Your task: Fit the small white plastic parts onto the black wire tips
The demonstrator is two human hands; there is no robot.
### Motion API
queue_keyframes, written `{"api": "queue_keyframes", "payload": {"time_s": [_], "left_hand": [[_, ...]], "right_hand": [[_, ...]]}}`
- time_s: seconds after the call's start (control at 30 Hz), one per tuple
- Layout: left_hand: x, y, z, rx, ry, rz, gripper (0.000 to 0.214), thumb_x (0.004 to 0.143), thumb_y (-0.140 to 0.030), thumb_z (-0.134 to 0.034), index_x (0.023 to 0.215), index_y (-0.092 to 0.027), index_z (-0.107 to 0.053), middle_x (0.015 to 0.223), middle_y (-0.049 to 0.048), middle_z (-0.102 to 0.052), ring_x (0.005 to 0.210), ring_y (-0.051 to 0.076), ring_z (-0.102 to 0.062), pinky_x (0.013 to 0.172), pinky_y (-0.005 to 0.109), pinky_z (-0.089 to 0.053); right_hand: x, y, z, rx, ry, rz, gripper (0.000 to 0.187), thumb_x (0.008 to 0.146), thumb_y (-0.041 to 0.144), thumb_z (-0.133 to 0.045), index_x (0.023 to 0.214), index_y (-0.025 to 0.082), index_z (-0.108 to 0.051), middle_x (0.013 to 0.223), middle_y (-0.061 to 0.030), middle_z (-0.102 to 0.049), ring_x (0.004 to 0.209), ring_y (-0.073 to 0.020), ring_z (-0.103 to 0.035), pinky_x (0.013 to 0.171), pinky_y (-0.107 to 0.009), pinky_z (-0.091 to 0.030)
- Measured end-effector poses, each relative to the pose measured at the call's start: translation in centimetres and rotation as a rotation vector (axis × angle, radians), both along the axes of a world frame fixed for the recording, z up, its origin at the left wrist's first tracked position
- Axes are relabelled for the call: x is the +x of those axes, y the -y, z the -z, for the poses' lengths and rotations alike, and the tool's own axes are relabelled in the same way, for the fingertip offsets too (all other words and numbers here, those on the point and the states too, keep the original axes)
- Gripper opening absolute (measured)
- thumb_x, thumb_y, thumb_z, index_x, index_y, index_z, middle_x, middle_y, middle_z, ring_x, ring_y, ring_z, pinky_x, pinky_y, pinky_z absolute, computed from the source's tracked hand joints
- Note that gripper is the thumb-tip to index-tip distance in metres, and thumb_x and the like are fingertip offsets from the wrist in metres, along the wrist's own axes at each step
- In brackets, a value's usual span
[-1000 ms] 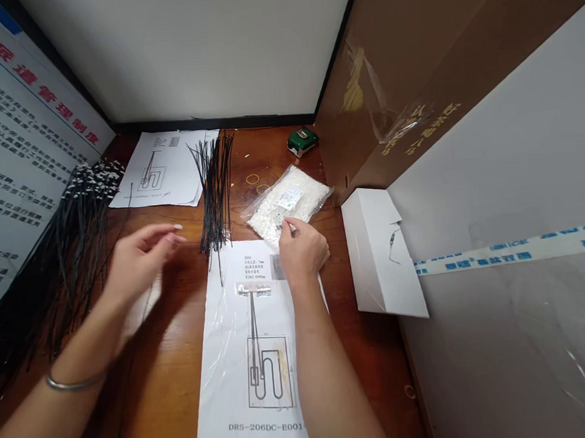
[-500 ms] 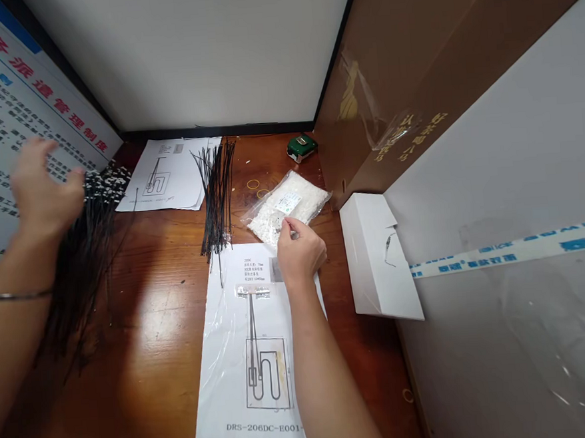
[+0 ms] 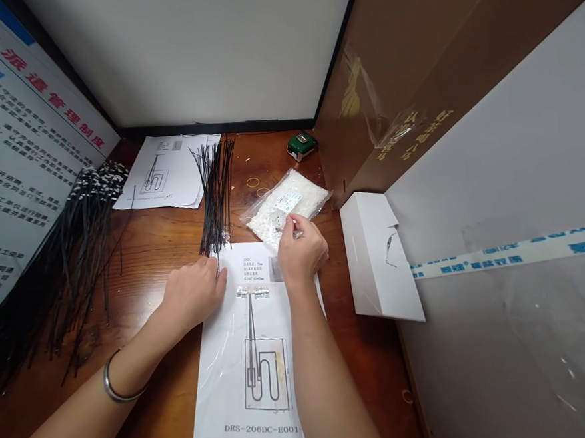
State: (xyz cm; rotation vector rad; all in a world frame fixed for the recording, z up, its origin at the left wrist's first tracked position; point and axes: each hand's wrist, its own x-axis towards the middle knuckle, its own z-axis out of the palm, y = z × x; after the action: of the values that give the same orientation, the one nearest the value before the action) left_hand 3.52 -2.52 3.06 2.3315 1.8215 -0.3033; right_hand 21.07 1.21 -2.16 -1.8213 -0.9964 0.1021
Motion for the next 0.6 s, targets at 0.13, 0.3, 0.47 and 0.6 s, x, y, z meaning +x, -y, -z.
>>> {"api": "queue_keyframes", "payload": {"time_s": [0.13,0.3,0.47,0.6], "left_hand": [[-0.2,0.1,0.2,-0.009,-0.015,0.016,0.034,0.092,-0.021,-0.03,0.093,-0.01,-0.062,0.089,0.0173,-0.069,0.078,0.031,-0.068,0.059,0.034,-0.043],[-0.8,0.9,-0.1,0.017,0.223,-0.074,0.028,0.09,-0.027,-0.038,0.075,-0.017,-0.06,0.073,0.0079,-0.069,0.066,0.023,-0.064,0.056,0.029,-0.033],[-1.3,2.0,-0.1,-0.006,0.717,-0.237,0.029,0.087,-0.031,-0.044,0.063,-0.018,-0.053,0.055,-0.0016,-0.054,0.053,0.013,-0.049,0.054,0.025,-0.029],[-1.5,1.8,0.6,-0.076,0.985,-0.346,0.041,0.088,-0.044,-0.043,0.059,-0.017,-0.052,0.055,-0.0018,-0.052,0.053,0.012,-0.046,0.054,0.024,-0.031]], "right_hand": [[-1.0,0.3,-0.1,0.208,-0.095,-0.054,0.026,0.083,0.035,-0.055,0.087,0.015,-0.071,0.065,-0.0048,-0.064,0.058,-0.0182,-0.057,0.056,-0.031,-0.045],[-4.8,1.6,-0.5,0.113,-0.591,-0.721,0.019,0.085,0.038,-0.057,0.089,0.02,-0.063,0.075,-0.0021,-0.068,0.04,-0.0098,-0.05,0.04,-0.024,-0.04],[-6.5,2.3,-0.5,0.017,-0.721,-0.952,0.017,0.083,0.036,-0.061,0.086,0.02,-0.06,0.07,-0.0016,-0.07,0.049,-0.0115,-0.06,0.047,-0.024,-0.049],[-6.0,2.1,-1.0,0.002,-0.833,-0.908,0.02,0.079,0.038,-0.064,0.084,0.018,-0.06,0.058,0.0001,-0.066,0.048,-0.0133,-0.06,0.041,-0.022,-0.044]]}}
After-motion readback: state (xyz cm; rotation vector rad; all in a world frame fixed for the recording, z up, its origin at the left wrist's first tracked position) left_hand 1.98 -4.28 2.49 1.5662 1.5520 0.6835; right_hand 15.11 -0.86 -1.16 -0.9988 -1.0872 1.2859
